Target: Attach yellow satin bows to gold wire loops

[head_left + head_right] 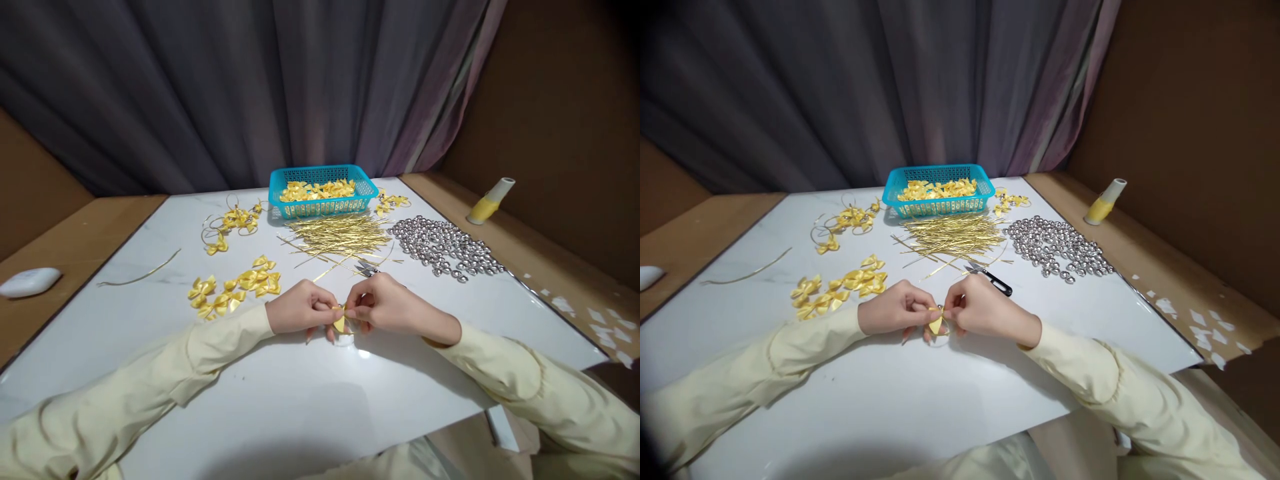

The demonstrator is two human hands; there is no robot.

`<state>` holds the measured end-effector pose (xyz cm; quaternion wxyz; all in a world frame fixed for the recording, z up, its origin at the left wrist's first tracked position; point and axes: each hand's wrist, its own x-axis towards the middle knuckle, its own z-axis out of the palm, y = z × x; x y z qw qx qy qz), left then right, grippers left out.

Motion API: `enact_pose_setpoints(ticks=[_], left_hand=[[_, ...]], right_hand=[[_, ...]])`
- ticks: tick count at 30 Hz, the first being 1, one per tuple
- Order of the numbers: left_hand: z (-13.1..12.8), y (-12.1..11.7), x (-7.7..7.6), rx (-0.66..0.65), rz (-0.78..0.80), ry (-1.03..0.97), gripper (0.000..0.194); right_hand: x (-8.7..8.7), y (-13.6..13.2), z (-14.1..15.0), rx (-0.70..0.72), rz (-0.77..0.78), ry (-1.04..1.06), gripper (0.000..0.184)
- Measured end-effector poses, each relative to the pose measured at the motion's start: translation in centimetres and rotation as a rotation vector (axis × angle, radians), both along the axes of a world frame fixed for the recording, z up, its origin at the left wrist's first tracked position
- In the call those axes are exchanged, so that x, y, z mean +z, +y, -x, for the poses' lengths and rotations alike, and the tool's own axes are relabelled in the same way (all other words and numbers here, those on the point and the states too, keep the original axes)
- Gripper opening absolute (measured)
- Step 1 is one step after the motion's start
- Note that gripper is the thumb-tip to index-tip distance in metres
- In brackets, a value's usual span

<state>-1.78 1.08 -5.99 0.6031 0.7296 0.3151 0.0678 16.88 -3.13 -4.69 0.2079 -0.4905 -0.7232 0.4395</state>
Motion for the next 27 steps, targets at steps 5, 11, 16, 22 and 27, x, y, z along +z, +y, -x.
enact_pose_setpoints(ticks=[5, 11, 16, 22, 27], left_hand=[[0.2, 0.1, 0.0, -0.023, -0.005, 0.001, 0.035], [0.2, 0.1, 0.1, -0.041, 0.004, -0.026, 0.035], [0.3, 0.1, 0.2, -0.06, 0.0, -0.019, 0.034], [0.4, 0.2, 0.1, -0.106, -0.012, -0.038, 0.035], [0.4, 0.1, 0.3, -0.09, -0.024, -0.039, 0.033]], right_hand=[[-0.2, 0.2, -0.4, 0.045, 0.024, 0.017, 0.01], [0.5, 0.2, -0.6, 0.002, -0.096, -0.099, 0.008], [0.5, 0.4, -0.9, 0.009, 0.003, -0.031, 0.027], [-0.1, 0.8, -1.2, 0.079, 0.24, 0.161, 0.016], [-0.1, 0.9, -1.2, 0.07, 0.252, 0.196, 0.013]])
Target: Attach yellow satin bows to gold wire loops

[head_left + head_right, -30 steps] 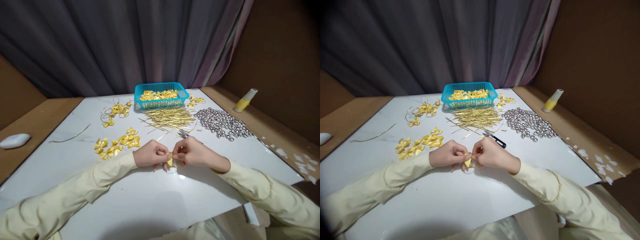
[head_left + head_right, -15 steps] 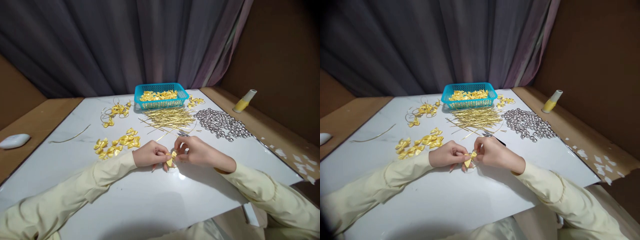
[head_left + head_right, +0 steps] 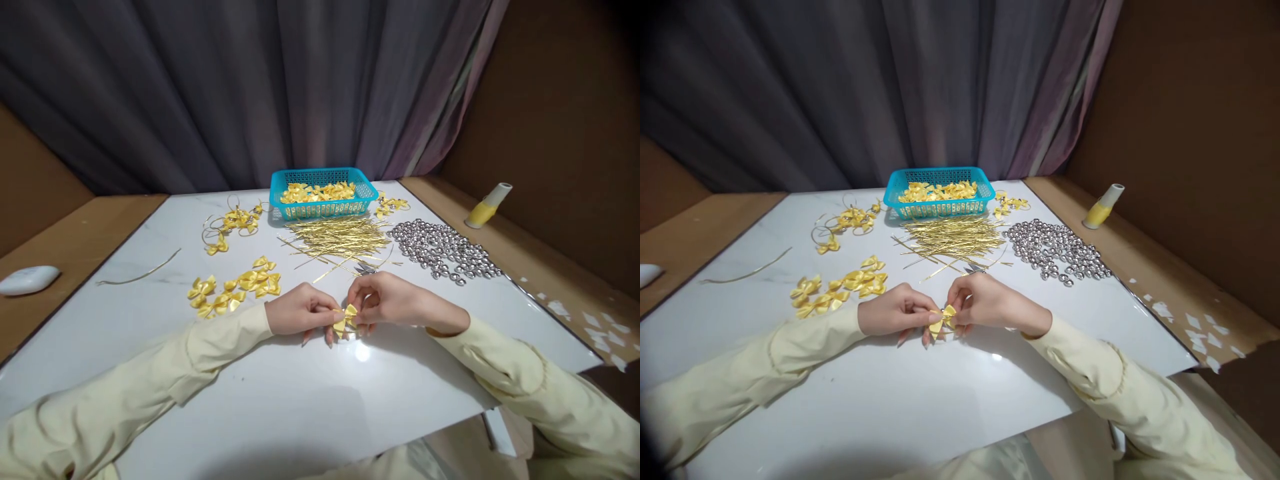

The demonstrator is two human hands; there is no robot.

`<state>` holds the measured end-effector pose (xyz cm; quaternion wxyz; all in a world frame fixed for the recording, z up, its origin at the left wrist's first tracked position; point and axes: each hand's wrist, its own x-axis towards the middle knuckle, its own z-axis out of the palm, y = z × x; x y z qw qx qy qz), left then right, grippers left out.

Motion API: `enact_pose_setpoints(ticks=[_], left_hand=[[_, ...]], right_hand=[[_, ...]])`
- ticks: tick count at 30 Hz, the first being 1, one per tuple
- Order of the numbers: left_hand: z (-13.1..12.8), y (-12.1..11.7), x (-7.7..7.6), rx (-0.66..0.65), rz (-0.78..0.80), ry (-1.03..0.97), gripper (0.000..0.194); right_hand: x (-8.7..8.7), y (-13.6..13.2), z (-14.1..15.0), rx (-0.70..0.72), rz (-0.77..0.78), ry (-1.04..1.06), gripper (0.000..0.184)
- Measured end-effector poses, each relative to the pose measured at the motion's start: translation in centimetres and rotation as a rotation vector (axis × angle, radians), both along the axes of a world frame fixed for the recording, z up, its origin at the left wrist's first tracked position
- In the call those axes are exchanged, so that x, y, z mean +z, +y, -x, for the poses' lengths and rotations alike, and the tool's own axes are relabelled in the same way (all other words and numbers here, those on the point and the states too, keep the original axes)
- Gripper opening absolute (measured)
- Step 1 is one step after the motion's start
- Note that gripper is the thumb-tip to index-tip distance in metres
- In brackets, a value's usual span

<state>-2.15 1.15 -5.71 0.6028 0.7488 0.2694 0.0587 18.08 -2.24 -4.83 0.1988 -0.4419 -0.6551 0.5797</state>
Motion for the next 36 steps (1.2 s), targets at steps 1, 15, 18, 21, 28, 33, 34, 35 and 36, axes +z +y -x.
enact_pose_setpoints(ticks=[1, 15, 18, 21, 28, 33, 34, 35, 36], left_hand=[[0.0, 0.0, 0.1, 0.0, 0.0, -0.002, 0.033], [0.0, -0.1, 0.2, 0.008, -0.028, 0.009, 0.032], [0.0, -0.1, 0.2, -0.004, -0.006, 0.017, 0.032], [0.0, 0.0, 0.2, -0.018, 0.008, 0.022, 0.032], [0.2, 0.0, 0.0, -0.024, 0.037, 0.013, 0.032], [0.1, 0.0, 0.1, -0.036, 0.057, -0.008, 0.032], [0.1, 0.0, 0.1, -0.037, 0.06, -0.012, 0.032], [0.1, 0.0, 0.2, -0.037, 0.061, -0.014, 0.032], [0.1, 0.0, 0.2, -0.035, 0.063, -0.016, 0.032]], right_hand=[[-0.1, 0.0, 0.0, -0.003, -0.005, 0.002, 0.013], [0.1, 0.2, 0.2, 0.003, 0.002, 0.004, 0.016], [-0.3, 0.3, 0.2, 0.019, 0.019, 0.043, 0.012], [-0.6, 0.3, 0.1, 0.03, 0.026, 0.065, 0.01], [-0.6, 0.0, 0.2, 0.062, -0.037, 0.074, 0.01], [0.0, -0.5, 0.4, 0.11, -0.201, -0.016, 0.003], [0.0, -0.6, 0.4, 0.114, -0.234, -0.032, 0.004], [0.0, -0.6, 0.4, 0.114, -0.266, -0.047, 0.006], [0.0, -0.7, 0.4, 0.113, -0.294, -0.058, 0.009]])
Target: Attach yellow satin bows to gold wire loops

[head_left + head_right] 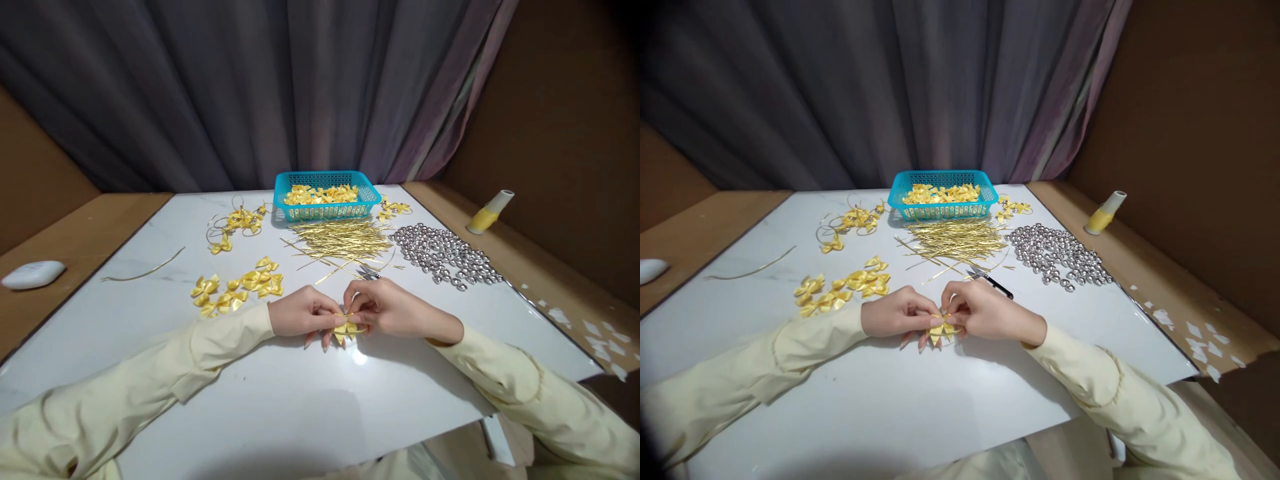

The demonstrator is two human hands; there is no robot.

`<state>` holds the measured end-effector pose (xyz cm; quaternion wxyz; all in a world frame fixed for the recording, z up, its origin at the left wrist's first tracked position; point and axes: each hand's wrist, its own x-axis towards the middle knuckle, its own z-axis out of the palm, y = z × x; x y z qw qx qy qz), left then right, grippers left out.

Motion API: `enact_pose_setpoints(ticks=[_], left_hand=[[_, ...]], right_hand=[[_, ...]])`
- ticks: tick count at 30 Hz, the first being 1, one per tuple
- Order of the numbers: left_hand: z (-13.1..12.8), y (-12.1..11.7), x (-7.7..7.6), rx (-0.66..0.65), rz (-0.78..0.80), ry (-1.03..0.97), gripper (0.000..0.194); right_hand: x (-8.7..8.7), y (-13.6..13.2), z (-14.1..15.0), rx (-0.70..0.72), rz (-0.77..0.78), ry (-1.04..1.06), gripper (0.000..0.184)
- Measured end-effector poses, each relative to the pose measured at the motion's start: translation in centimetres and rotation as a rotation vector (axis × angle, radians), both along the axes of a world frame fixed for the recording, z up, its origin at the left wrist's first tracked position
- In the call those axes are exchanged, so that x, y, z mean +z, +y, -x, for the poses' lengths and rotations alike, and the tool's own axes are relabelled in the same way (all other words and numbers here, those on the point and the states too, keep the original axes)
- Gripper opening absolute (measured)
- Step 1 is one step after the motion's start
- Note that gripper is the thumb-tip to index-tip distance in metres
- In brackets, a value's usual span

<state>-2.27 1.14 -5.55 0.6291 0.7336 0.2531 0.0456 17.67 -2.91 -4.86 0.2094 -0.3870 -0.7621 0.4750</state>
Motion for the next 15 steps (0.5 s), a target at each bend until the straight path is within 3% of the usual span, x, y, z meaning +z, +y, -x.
enact_pose_setpoints(ticks=[7, 15], left_hand=[[0.0, -0.3, 0.4, -0.013, -0.021, 0.009, 0.031], [0.2, -0.5, 1.5, -0.084, -0.276, 0.009, 0.027]], right_hand=[[0.1, -0.1, 0.2, -0.024, -0.062, -0.013, 0.016], [0.5, -0.2, 0.3, -0.056, 0.046, 0.058, 0.014]])
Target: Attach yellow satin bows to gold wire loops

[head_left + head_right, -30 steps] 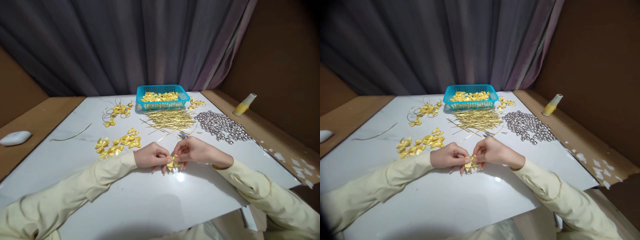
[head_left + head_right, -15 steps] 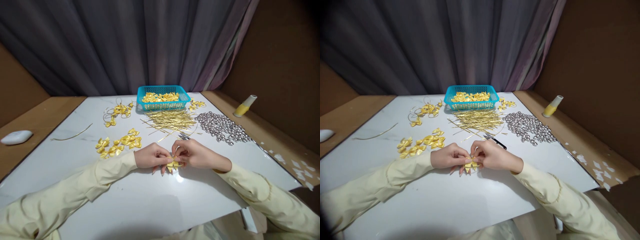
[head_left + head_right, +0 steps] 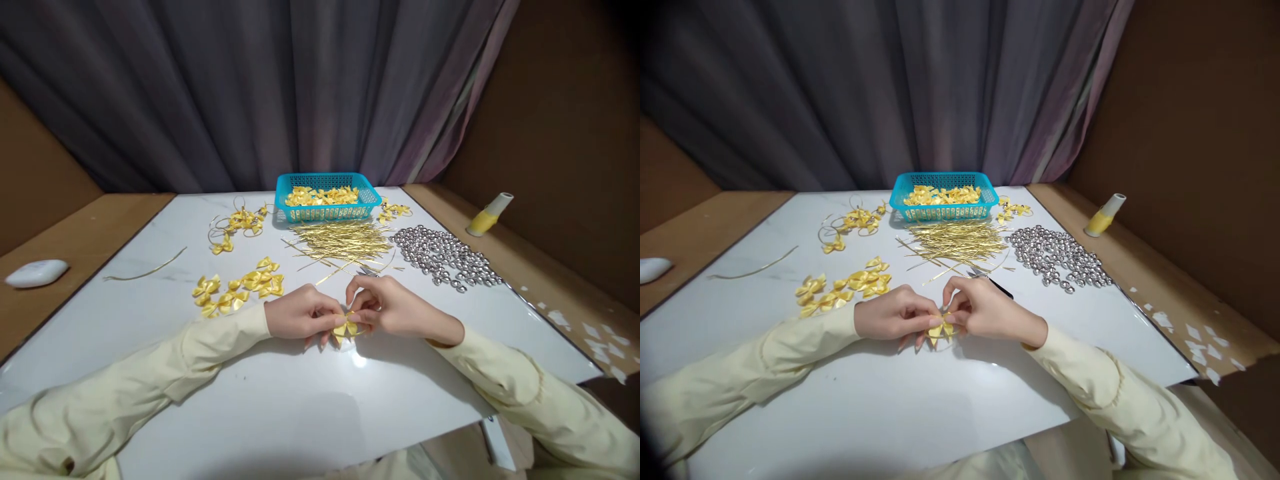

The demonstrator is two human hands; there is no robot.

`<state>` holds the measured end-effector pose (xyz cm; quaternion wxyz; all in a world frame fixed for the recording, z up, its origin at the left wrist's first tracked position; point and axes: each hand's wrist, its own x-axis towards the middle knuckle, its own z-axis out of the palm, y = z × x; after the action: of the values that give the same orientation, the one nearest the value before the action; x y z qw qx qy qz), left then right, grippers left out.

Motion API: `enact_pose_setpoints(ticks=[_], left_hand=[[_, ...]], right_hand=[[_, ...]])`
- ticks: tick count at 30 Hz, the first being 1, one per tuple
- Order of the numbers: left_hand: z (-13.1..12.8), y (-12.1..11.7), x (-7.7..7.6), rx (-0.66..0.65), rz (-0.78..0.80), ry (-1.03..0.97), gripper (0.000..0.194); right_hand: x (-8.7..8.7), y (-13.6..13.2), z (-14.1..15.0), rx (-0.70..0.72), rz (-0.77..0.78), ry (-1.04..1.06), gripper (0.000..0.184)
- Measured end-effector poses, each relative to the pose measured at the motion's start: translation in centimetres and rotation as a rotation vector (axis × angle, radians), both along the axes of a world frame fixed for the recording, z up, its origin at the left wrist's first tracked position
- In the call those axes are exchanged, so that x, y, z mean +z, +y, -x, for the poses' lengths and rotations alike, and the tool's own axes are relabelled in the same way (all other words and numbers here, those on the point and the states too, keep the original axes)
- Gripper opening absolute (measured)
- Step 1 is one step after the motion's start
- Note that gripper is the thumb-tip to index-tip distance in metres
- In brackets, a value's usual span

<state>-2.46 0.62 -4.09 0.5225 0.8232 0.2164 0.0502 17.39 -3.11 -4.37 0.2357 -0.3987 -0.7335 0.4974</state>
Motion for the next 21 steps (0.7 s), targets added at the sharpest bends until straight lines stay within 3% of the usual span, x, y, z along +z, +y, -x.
enact_pose_setpoints(ticks=[3, 9, 12, 18, 21], left_hand=[[0.1, 0.1, -0.1, 0.026, -0.031, 0.005, 0.027], [0.2, 0.3, 0.0, 0.094, -0.112, -0.002, 0.025], [0.2, 0.3, 0.3, 0.127, -0.186, 0.001, 0.026], [-0.2, -0.6, 1.1, 0.159, -0.596, -0.001, 0.026], [-0.4, -1.2, 1.0, 0.138, -0.782, 0.005, 0.029]], right_hand=[[0.2, 0.2, -0.2, -0.032, -0.006, -0.004, 0.014], [1.0, -0.1, -0.5, -0.152, -0.283, -0.082, 0.008], [1.2, -0.5, -0.3, -0.162, -0.307, -0.157, 0.011], [0.4, -0.6, 0.3, -0.244, -0.309, -0.356, 0.021], [0.0, -0.4, 0.6, -0.24, -0.225, -0.325, 0.022]])
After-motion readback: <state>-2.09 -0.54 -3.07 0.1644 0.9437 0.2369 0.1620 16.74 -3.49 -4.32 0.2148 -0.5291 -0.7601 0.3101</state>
